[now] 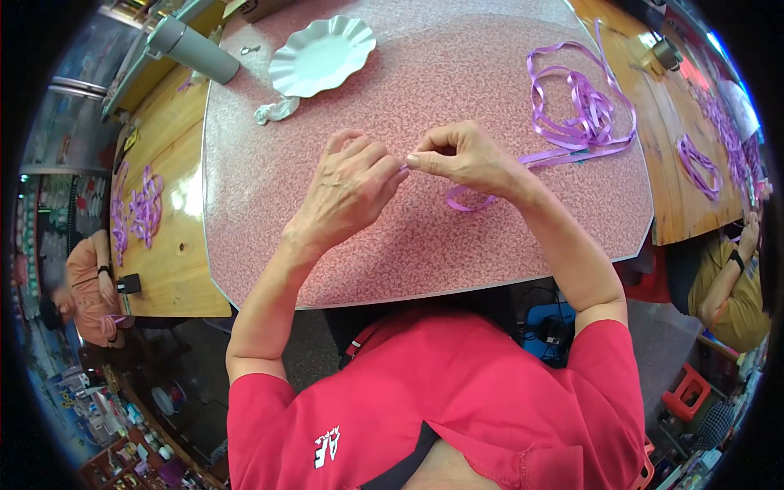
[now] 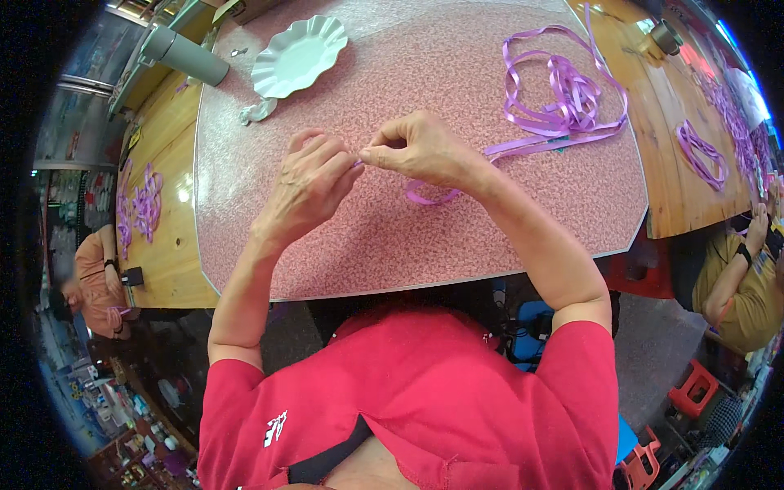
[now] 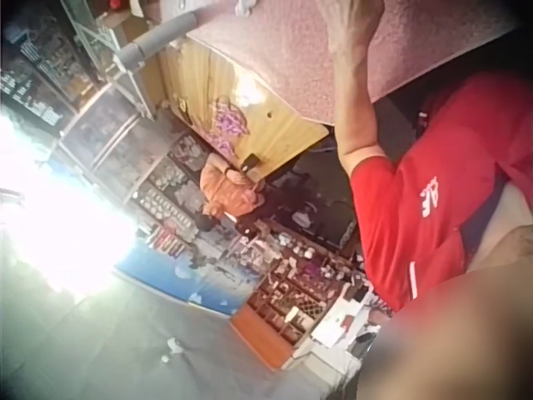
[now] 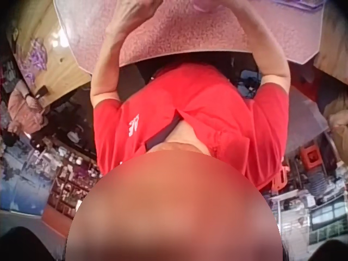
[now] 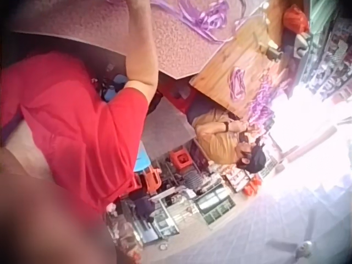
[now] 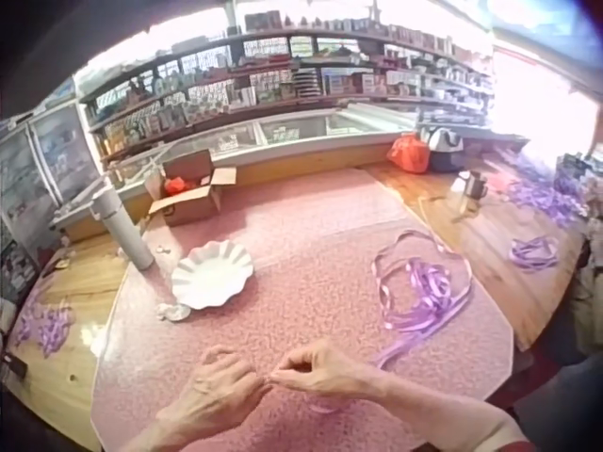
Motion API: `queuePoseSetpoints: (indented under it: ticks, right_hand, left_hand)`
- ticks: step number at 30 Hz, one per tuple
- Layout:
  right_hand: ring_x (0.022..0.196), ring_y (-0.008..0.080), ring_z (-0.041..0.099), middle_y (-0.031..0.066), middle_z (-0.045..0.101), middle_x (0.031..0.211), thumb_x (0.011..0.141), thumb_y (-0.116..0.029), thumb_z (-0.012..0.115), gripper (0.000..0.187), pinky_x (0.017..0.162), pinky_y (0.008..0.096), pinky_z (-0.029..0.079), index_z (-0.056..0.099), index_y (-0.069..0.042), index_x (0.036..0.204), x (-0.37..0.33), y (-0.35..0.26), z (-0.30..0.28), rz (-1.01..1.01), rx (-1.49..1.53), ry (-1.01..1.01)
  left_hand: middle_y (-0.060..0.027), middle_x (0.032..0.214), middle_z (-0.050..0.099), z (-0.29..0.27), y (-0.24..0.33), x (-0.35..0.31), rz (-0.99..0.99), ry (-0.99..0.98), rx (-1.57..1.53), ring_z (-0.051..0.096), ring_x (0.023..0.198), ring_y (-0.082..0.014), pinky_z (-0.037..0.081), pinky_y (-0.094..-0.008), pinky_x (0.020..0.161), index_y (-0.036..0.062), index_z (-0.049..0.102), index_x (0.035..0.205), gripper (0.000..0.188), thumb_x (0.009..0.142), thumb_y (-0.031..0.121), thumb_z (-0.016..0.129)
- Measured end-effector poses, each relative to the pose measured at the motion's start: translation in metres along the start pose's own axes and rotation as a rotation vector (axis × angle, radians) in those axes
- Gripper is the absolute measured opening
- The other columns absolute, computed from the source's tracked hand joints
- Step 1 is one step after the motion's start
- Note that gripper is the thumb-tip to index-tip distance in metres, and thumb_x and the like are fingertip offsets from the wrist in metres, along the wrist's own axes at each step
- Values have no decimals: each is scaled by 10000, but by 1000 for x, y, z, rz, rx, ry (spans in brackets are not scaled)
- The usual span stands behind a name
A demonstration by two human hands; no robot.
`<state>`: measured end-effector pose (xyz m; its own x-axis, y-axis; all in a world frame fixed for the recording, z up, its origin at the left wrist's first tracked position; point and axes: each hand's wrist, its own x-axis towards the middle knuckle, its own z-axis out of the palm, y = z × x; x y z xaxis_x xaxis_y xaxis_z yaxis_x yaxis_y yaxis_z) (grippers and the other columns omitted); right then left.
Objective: Joining the ends of thin purple plastic strips together to create loops.
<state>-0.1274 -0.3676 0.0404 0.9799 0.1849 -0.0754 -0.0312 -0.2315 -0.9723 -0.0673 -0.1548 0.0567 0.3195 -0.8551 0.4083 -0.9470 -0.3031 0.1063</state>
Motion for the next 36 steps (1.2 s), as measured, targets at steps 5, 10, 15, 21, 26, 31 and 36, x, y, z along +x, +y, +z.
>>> queuePoseSetpoints:
  ticks: [5,10,15,21,26,31,36]
  right_hand:
    - [671,24,467,-61,574,718,916,-201,694,210,567,213,364,707,9,903,-4,-7,4,-48,66,-57]
    - [660,24,453,-67,561,711,914,-236,702,216,570,211,351,712,-21,897,-3,-11,4,-48,99,-59]
    - [646,29,454,-56,566,702,913,-246,703,220,557,222,357,716,-27,885,-1,-9,-3,21,103,12]
    - [642,32,454,-60,553,698,917,-241,697,226,555,222,358,713,-19,882,-2,-2,1,-13,93,8]
    - [662,30,454,-63,554,707,925,-224,686,206,565,222,353,712,-20,903,-3,-5,5,-6,83,16]
    - [748,97,548,12,647,804,952,-241,638,204,647,253,442,723,-62,1002,-2,-9,2,-149,-151,29]
    - [1014,184,623,90,680,1096,956,-221,614,239,876,337,519,688,-102,1149,-10,-27,-34,-430,-302,409]
  left_hand:
    - [-66,741,553,-11,-11,-6,-67,-134,-378,572,761,-229,427,-370,835,51,603,791,91,818,129,639]
    - [-83,785,595,-3,-16,-19,-178,-110,-610,590,802,-237,452,-376,822,27,620,827,133,867,154,622]
    - [-89,864,633,-4,-8,-22,-265,-78,-574,609,857,-225,468,-385,826,30,635,965,209,911,231,659]
    - [-86,811,598,1,-2,-14,-217,48,-432,596,808,-266,437,-380,797,48,606,920,197,899,231,674]
    - [-96,762,568,-9,-1,-19,-296,-6,-575,561,736,-278,417,-384,738,42,584,838,136,932,137,604]
    - [-46,731,537,-14,-8,-48,-547,7,-870,528,694,-166,414,-304,656,30,573,833,212,995,163,535]
    - [-40,740,535,-36,-21,-64,-466,47,-701,509,678,-141,407,-286,624,16,561,838,248,1015,182,512]
